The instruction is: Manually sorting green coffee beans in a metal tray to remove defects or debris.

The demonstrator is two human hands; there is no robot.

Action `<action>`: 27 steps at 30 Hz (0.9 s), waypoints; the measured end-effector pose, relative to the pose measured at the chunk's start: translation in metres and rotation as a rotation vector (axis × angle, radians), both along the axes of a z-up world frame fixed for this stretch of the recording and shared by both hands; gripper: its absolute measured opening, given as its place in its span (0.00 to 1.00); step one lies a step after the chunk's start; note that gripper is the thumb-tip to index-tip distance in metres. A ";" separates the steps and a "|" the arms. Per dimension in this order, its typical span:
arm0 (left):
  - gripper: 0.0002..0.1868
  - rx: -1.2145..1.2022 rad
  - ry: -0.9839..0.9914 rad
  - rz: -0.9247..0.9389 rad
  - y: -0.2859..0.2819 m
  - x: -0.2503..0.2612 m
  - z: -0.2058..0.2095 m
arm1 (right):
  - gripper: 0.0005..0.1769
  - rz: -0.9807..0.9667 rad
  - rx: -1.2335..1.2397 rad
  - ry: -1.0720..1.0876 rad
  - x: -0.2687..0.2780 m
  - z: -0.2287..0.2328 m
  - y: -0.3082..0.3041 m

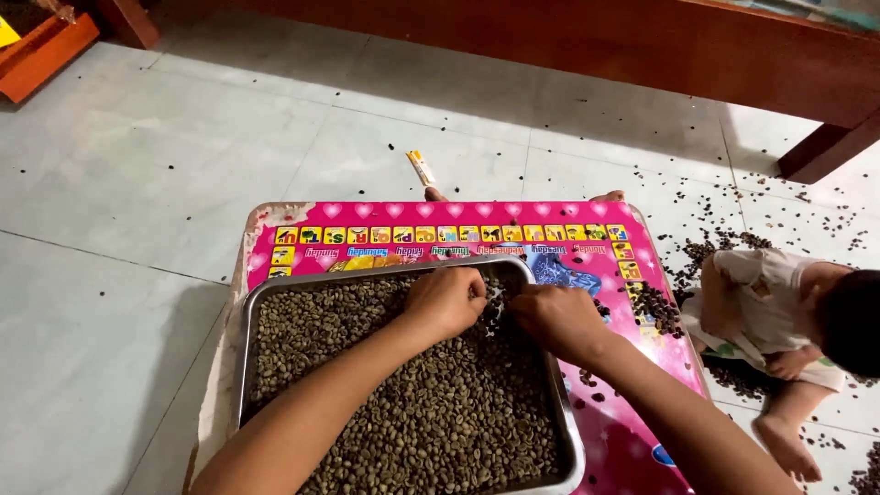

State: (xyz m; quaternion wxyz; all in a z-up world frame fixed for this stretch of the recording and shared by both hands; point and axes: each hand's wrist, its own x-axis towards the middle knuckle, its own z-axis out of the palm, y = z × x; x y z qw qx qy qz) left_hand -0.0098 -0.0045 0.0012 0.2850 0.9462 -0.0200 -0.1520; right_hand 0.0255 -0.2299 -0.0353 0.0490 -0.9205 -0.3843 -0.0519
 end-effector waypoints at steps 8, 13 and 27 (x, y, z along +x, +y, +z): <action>0.10 0.079 -0.035 -0.058 0.009 -0.007 0.010 | 0.10 0.250 -0.211 -0.295 -0.011 0.017 0.015; 0.09 0.034 0.003 -0.077 0.012 -0.022 0.051 | 0.10 0.297 -0.186 -0.292 -0.012 0.015 0.020; 0.07 0.106 -0.342 -0.351 -0.002 0.004 -0.007 | 0.06 -0.388 1.496 1.452 -0.020 0.054 -0.008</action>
